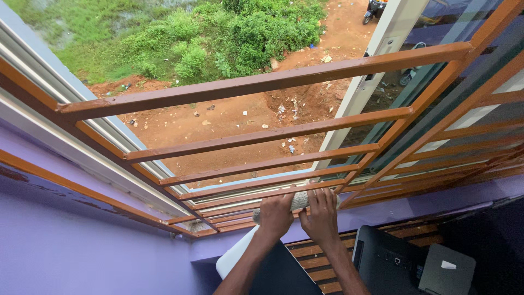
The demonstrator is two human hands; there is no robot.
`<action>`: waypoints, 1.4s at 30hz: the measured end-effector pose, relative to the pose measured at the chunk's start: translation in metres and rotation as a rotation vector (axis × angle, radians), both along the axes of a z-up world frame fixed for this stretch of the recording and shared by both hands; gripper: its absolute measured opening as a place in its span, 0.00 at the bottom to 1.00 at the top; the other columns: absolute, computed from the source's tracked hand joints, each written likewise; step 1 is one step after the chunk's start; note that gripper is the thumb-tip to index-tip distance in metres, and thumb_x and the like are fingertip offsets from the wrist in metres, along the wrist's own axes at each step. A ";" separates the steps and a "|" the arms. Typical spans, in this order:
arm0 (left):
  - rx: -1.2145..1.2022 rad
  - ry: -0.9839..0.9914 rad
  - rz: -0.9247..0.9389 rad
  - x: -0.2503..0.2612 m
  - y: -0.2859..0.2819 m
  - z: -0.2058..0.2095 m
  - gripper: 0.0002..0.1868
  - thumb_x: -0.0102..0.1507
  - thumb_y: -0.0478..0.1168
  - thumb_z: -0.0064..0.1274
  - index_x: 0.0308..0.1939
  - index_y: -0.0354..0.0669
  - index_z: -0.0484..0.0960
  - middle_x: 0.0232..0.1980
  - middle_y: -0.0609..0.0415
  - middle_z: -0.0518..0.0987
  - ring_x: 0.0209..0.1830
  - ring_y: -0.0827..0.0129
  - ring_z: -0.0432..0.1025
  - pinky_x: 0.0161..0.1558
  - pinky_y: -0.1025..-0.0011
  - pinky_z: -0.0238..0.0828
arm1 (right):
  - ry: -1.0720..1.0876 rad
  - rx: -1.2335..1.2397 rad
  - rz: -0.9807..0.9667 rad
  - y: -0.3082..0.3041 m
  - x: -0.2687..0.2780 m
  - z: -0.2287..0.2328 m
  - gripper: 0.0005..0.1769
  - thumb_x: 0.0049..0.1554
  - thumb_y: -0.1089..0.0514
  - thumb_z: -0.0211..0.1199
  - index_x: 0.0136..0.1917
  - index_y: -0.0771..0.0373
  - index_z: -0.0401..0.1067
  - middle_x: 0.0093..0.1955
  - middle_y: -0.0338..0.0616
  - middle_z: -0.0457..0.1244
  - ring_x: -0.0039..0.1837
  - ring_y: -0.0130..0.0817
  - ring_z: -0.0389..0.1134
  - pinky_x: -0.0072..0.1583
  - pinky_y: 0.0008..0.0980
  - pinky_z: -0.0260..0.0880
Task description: The person wipes the horizontal metal bars of a window with a cloth, then wipes the glass panes and the frame of the window.
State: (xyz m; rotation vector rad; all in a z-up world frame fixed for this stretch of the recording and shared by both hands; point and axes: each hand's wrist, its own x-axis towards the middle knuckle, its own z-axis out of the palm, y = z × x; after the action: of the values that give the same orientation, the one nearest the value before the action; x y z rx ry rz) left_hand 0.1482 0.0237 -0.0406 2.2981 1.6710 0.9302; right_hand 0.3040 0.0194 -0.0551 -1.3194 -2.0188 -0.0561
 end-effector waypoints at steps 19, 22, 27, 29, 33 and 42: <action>-0.337 0.258 0.316 -0.126 -0.039 -0.001 0.22 0.50 0.33 0.57 0.49 0.43 0.80 0.40 0.44 0.83 0.46 0.48 0.77 0.52 0.50 0.70 | -0.124 -0.157 0.186 0.015 -0.132 -0.006 0.13 0.42 0.69 0.62 0.43 0.64 0.73 0.42 0.53 0.66 0.44 0.53 0.71 0.45 0.48 0.70; -0.456 0.221 0.329 -0.121 -0.026 0.004 0.33 0.47 0.36 0.60 0.59 0.43 0.76 0.38 0.40 0.83 0.42 0.44 0.78 0.46 0.49 0.73 | -0.075 -0.123 0.164 0.014 -0.126 -0.013 0.11 0.37 0.67 0.63 0.37 0.63 0.72 0.38 0.52 0.66 0.43 0.53 0.70 0.45 0.49 0.69; -0.191 0.159 0.244 -0.097 -0.004 -0.029 0.21 0.43 0.36 0.62 0.41 0.40 0.82 0.36 0.40 0.82 0.37 0.43 0.78 0.38 0.48 0.74 | -0.086 -0.120 0.116 0.022 -0.096 -0.018 0.07 0.38 0.67 0.64 0.35 0.62 0.73 0.35 0.51 0.65 0.40 0.53 0.70 0.45 0.49 0.69; -0.165 0.188 0.255 -0.073 0.008 -0.046 0.16 0.46 0.36 0.62 0.38 0.42 0.83 0.35 0.43 0.82 0.37 0.46 0.79 0.37 0.50 0.74 | -0.080 -0.084 0.095 0.032 -0.074 -0.018 0.08 0.37 0.67 0.65 0.35 0.62 0.73 0.34 0.51 0.65 0.39 0.53 0.70 0.44 0.50 0.68; -0.146 0.258 0.227 -0.020 0.021 -0.063 0.08 0.53 0.36 0.61 0.36 0.44 0.83 0.34 0.46 0.83 0.36 0.50 0.79 0.38 0.53 0.75 | -0.154 -0.154 0.035 0.040 -0.021 -0.024 0.06 0.39 0.64 0.67 0.34 0.62 0.74 0.33 0.52 0.67 0.39 0.54 0.70 0.45 0.51 0.68; -0.085 0.122 0.130 0.005 0.023 -0.048 0.05 0.51 0.35 0.59 0.31 0.44 0.86 0.30 0.44 0.83 0.30 0.50 0.79 0.33 0.54 0.76 | -0.178 -0.119 -0.070 0.046 0.003 -0.018 0.08 0.41 0.61 0.69 0.36 0.63 0.74 0.35 0.53 0.68 0.40 0.53 0.71 0.50 0.50 0.69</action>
State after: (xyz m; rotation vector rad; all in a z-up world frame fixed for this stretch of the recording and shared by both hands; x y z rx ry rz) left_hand 0.1530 0.0465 -0.0887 2.2549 1.8905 0.7398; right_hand 0.3072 0.0655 -0.0733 -1.5064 -2.1520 -0.0896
